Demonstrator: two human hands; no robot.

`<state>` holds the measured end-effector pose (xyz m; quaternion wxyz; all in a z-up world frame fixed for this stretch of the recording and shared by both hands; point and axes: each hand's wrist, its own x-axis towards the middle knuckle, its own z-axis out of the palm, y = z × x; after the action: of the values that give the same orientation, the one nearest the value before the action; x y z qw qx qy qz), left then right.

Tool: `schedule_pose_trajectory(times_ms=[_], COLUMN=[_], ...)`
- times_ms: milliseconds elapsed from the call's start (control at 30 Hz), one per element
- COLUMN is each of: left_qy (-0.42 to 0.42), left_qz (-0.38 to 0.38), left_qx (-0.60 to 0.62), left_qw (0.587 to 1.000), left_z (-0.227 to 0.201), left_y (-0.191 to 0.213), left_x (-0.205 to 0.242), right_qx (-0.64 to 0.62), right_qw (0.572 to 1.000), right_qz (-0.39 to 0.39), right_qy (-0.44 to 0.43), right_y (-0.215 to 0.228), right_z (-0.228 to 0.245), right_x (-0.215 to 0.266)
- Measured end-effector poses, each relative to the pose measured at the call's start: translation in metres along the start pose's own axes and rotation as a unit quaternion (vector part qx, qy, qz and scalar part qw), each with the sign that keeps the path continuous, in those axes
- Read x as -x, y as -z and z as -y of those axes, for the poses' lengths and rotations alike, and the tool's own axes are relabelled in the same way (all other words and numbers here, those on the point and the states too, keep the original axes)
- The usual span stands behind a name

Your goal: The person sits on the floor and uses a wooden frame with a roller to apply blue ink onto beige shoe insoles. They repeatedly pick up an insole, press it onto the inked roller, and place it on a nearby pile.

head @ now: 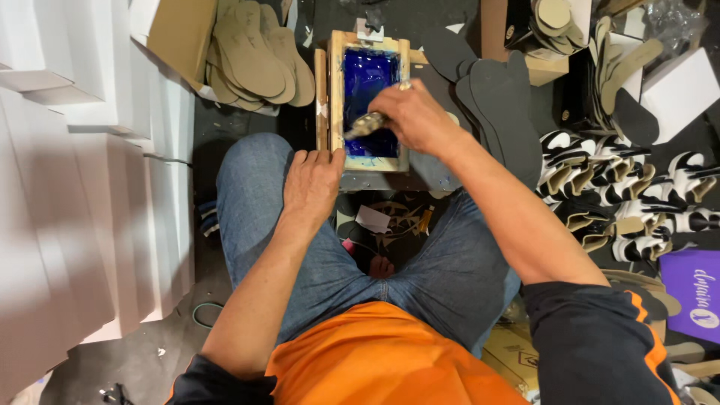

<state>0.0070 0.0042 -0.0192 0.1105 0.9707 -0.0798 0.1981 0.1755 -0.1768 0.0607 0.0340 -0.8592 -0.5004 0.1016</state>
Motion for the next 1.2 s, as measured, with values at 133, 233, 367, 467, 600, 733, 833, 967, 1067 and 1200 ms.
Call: schedule_pose_trajectory(times_ms=[133,233,367,467,600,733,833,967,1067,1200], left_qy=[-0.002,-0.003,0.000,0.006,0.024,0.028,0.029,0.024,0.018,0.010], left_qz=[0.004,0.005,0.015,-0.073,-0.057,-0.046,-0.048,-0.041,-0.055,-0.048], left_qx=[-0.009,-0.013,-0.008,0.041,0.047,0.064,0.061,0.060,0.045,0.015], left_qw=[1.000,1.000,1.000,0.996,0.997,0.997,0.997,0.997,0.997,0.999], left_z=[0.001,0.002,0.002,0.003,0.003,0.005,0.005,0.006,0.003,0.002], left_y=[-0.004,-0.006,-0.009,-0.028,-0.022,-0.016,-0.017,-0.023,-0.008,-0.020], left_x=[0.003,0.002,0.003,0.004,0.000,-0.002,-0.001,0.003,0.002,0.005], right_qx=[0.027,0.082,0.174,0.317,0.261,0.243,0.216,0.180,0.137,0.204], right_qw=[0.992,0.986,0.968,0.928,0.937,0.943,0.950,0.948,0.955,0.937], right_qz=[-0.045,-0.012,0.013,-0.037,-0.054,-0.086,-0.127,-0.212,-0.232,-0.275], right_qy=[0.115,0.147,0.181,0.191,0.225,0.210,0.188,0.153,0.128,0.065], right_y=[0.017,0.013,0.008,0.019,-0.002,-0.027,-0.048,-0.056,-0.054,-0.067], right_z=[-0.002,-0.003,-0.001,0.020,-0.002,-0.015,-0.018,-0.013,-0.014,-0.051], right_x=[-0.003,-0.007,-0.013,-0.010,-0.024,-0.037,-0.038,-0.027,-0.024,-0.032])
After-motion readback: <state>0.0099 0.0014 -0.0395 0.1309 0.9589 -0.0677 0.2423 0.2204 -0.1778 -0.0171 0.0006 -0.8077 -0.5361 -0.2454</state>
